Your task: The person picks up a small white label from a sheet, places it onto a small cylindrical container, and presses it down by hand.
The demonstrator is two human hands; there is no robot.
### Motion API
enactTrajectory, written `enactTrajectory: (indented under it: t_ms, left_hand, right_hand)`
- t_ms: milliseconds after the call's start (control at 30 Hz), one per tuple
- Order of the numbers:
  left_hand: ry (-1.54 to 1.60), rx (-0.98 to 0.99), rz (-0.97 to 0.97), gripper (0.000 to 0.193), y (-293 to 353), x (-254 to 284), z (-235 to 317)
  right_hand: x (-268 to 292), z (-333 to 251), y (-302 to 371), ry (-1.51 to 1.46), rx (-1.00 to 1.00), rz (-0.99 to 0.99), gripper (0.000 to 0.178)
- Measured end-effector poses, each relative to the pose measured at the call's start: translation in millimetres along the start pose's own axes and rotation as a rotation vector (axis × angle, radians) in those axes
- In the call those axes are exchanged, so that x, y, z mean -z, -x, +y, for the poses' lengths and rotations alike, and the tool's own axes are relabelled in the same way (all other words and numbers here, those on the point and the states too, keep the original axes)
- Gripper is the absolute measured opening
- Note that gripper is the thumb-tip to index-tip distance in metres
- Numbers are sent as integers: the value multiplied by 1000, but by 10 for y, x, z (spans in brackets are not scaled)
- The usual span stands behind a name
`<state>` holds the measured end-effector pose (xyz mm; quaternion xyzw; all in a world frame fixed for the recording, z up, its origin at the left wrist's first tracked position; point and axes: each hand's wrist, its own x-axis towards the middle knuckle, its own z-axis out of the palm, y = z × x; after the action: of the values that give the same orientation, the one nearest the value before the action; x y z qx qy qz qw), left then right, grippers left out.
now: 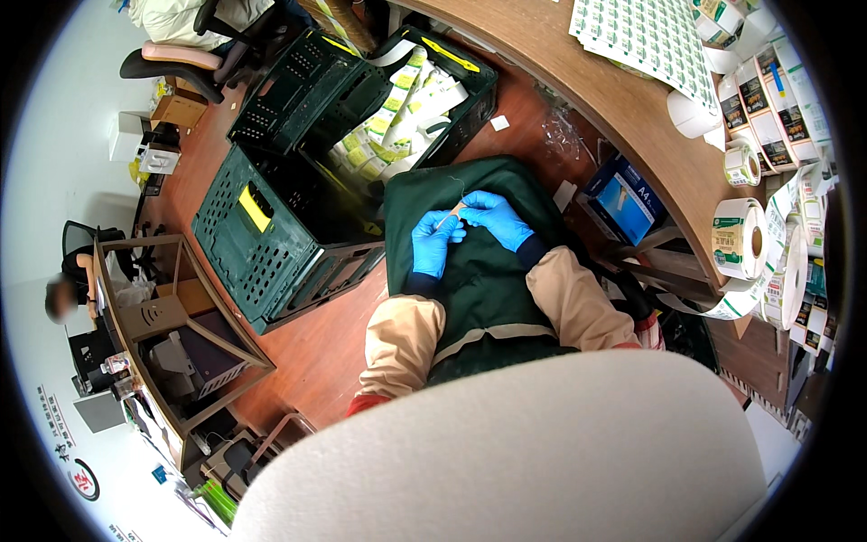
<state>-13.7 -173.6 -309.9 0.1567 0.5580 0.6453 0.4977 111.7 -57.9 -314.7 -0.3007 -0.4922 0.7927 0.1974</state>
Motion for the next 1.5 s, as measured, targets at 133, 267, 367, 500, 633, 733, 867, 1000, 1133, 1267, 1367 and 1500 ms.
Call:
enactTrajectory:
  t_ms: [133,267,367,500,633,733,867,1000,1133,1267,1367,1500]
  left_hand:
    - [-2,-11,-9,10,-9,19,-36]
    - [-14,-9,-27,10,-19,27,-43]
    - [-25,14,-8,11,-3,-11,2]
    - [18,24,8,16,1,-13,-5]
    - [22,-7,-14,21,-11,17,-39]
    - [-7,-16,-28,23,-2,3,-31]
    - [11,-9,-64,25,14,-36,3]
    - [27,5,-82,25,42,-26,-35]
    - [41,-25,-75,25,32,30,-82]
    - [33,-39,-107,23,28,15,-75]
    - [-2,-47,-81,21,20,-14,-93]
    - [-102,-107,-4,38,35,-121,-98]
  right_hand:
    - [-14,27,-1,38,23,32,12]
    - [12,26,2,79,38,16,11]
    - [18,6,2,28,7,27,14]
    - [-21,-63,17,-208,-98,71,17]
    - [4,-61,8,-249,-103,32,18]
    - [-7,-39,2,-242,-88,55,18]
    - [8,83,-32,-121,-16,165,16]
    - [33,142,-67,-131,1,208,16]
    - [-25,-8,-27,-188,-39,138,17]
    - [-13,46,-28,-105,-47,107,20]
    - [30,137,-65,-27,-20,138,23]
    - [54,146,-80,8,-28,169,24]
